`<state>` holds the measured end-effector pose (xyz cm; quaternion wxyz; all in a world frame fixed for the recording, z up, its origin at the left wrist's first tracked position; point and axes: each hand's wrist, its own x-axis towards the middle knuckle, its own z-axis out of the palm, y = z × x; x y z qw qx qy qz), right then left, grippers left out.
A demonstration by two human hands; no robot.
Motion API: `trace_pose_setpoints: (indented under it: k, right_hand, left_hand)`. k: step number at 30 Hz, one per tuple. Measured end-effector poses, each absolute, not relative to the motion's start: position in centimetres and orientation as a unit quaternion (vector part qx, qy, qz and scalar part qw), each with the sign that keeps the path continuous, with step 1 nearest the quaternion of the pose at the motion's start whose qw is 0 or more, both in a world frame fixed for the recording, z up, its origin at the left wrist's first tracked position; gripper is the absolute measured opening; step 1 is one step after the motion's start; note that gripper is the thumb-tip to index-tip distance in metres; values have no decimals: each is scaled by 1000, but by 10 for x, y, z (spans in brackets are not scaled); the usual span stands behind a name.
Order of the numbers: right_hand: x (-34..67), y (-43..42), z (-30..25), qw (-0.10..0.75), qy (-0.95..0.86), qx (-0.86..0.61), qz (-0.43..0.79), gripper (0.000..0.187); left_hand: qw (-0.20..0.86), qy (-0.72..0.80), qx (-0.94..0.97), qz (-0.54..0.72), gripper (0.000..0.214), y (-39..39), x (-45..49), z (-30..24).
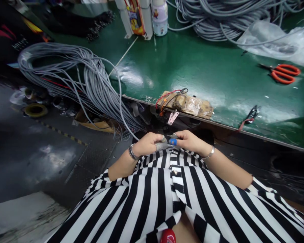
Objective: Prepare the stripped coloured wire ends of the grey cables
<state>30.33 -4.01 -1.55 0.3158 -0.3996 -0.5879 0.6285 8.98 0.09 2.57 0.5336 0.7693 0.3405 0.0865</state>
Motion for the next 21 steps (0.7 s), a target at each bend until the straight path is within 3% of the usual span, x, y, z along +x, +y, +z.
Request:
trace_pose_setpoints:
  k: [3, 6, 16, 19, 21]
  right_hand:
    - [292, -36, -28, 317, -450, -353, 756, 50]
    - [285, -33, -34, 346, -415, -350, 765, 51]
    - [293, -29, -33, 335, -668, -543, 384, 37]
    - [289, -32, -37, 417, -625, -472, 463, 39]
    - [283, -34, -37, 450, -591, -395, 541, 61]
  left_hand:
    - [604, 349, 697, 169, 33, -3, 86, 18]
    - [659, 393, 586, 261, 39, -10, 84, 1]
    - [690, 433, 433, 387, 43, -21, 74, -12]
    - [682, 434, 443, 389, 43, -21, 70, -9]
    - [679, 439, 458, 370, 43, -22, 70, -10]
